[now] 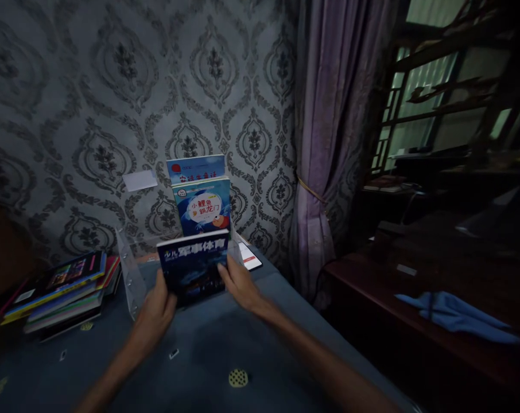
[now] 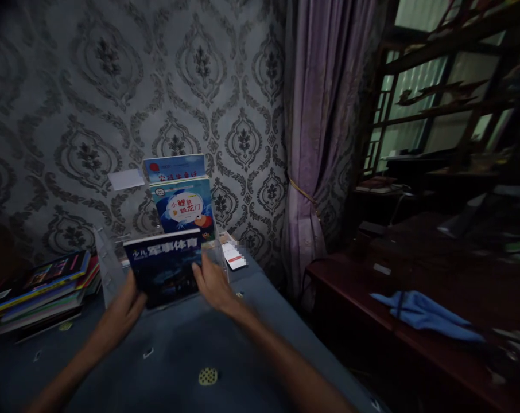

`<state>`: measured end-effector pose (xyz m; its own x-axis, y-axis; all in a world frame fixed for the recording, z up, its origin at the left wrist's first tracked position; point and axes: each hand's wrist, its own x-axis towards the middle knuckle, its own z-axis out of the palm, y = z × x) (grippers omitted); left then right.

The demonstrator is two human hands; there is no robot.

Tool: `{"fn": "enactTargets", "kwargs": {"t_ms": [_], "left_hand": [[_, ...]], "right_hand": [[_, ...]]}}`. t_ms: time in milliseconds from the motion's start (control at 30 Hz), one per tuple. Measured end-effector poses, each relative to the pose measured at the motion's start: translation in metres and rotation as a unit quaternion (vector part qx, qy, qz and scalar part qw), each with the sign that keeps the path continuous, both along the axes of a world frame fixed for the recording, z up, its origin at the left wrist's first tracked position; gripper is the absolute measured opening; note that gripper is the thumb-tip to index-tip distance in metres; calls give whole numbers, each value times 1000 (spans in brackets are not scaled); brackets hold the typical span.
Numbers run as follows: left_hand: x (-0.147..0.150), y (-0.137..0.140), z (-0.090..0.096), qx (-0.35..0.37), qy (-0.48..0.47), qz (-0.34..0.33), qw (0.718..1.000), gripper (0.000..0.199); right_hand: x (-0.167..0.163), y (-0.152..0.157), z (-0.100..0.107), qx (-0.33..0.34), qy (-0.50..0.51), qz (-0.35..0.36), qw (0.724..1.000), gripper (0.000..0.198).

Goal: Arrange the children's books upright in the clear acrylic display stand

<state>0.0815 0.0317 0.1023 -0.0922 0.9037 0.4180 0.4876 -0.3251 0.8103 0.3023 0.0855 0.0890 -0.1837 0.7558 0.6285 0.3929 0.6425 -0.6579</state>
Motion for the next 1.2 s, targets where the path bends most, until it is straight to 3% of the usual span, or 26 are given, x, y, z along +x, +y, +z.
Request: {"fn": "enactTargets", "kwargs": {"t_ms": [133,267,667,900,1033,1200], "left_hand": [[24,31,43,83,-51,22,995,27],[35,59,53,99,-84,34,991,31],[48,80,33,62,-124,-4,990,31],[53,92,13,82,-19,24,996,29],[50,97,6,84,54,85,991,16],[44,102,2,58,138,143,978,5]], "right_hand": [[4,34,36,39,-14,-32,999,32],[10,57,44,53,-7,-28,998,29],[23,90,21,50,-6,-39,998,25],[24,102,8,66,6,-78,995,21],[25,107,2,79,27,-135,987,26],[27,113,-5,68,52,-124,989,34]]}}
